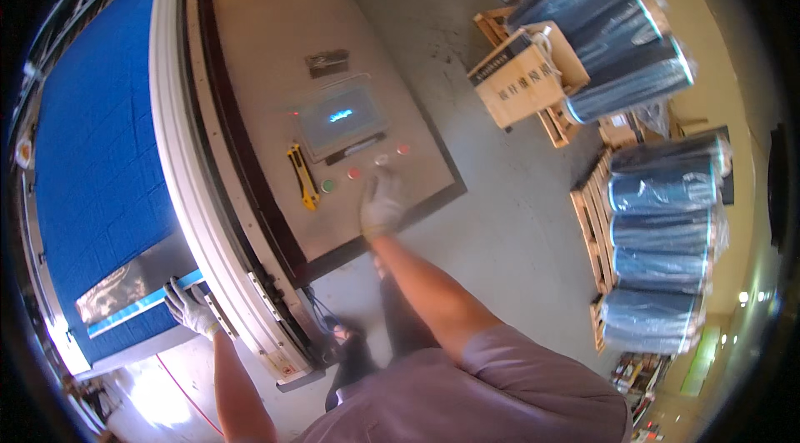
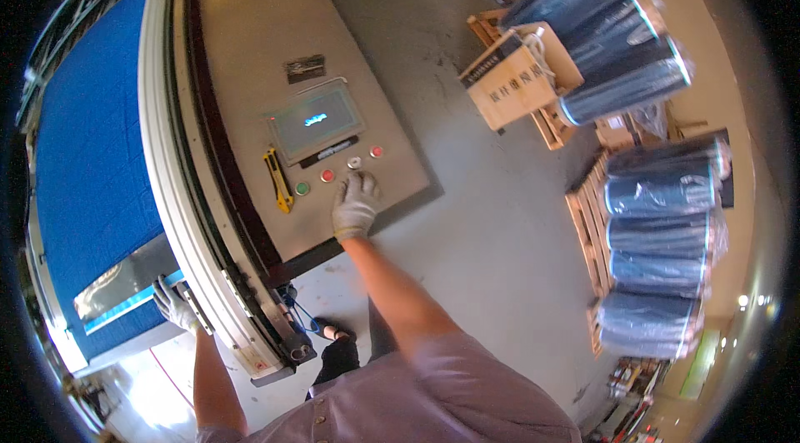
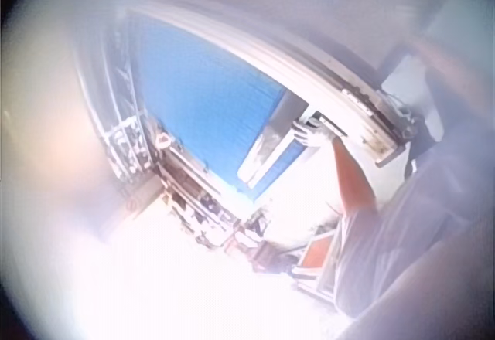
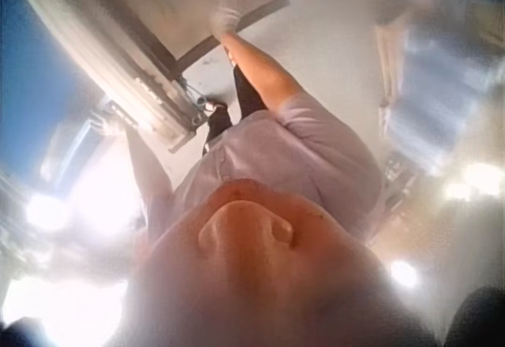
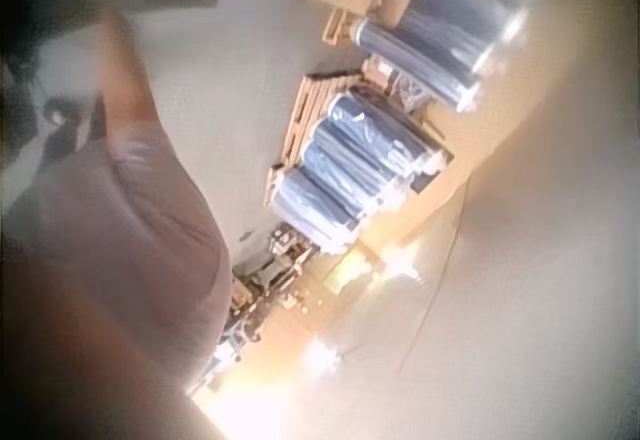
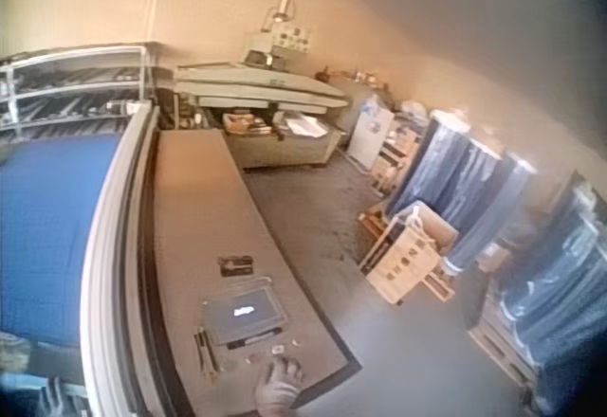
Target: The person operates an industrial sheet cutting machine, using a touch screen to set parameters and pressing buttons to initiate the cutting cycle. They position a white sheet on the cutting bed by hand and use a yellow utility knife to trim a section of the material.
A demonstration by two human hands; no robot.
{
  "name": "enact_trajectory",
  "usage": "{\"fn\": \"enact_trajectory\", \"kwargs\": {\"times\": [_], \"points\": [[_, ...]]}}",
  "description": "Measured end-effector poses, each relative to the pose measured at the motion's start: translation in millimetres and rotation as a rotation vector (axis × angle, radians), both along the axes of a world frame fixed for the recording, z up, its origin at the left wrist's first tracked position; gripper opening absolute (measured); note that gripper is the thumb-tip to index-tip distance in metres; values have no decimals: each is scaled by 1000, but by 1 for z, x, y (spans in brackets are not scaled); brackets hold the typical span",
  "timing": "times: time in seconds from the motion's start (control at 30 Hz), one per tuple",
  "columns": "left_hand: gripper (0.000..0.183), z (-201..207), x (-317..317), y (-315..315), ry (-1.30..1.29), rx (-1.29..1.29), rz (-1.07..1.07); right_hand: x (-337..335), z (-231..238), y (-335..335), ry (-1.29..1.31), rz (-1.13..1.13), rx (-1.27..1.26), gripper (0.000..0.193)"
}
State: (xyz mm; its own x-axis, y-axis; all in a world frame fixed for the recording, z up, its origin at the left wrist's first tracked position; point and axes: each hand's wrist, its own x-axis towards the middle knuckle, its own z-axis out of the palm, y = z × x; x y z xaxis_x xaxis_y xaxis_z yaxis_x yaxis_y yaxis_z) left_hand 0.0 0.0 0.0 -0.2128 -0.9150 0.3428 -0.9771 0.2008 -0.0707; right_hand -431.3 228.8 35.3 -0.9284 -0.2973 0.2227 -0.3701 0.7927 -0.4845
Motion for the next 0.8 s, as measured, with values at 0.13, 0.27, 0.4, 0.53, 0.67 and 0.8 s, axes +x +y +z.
{"fn": "enact_trajectory", "kwargs": {"times": [0.13,0.27,0.4,0.53,0.67,0.8], "points": [[56,15,10,4,-25,-1,-3,-16,48,-15,-201,21,-177,31],[55,4,5,1,-14,37,-15,-95,62,-45,96,344,-22,29],[55,9,-1,1,9,3,-50,-121,63,-71,246,484,-14,28],[57,13,-5,-1,58,24,-73,-128,51,-79,223,462,38,25],[58,21,-14,2,43,87,-54,-167,41,-96,14,353,-108,24],[57,-10,19,-7,23,22,-82,-235,9,-125,218,342,-143,29]]}}
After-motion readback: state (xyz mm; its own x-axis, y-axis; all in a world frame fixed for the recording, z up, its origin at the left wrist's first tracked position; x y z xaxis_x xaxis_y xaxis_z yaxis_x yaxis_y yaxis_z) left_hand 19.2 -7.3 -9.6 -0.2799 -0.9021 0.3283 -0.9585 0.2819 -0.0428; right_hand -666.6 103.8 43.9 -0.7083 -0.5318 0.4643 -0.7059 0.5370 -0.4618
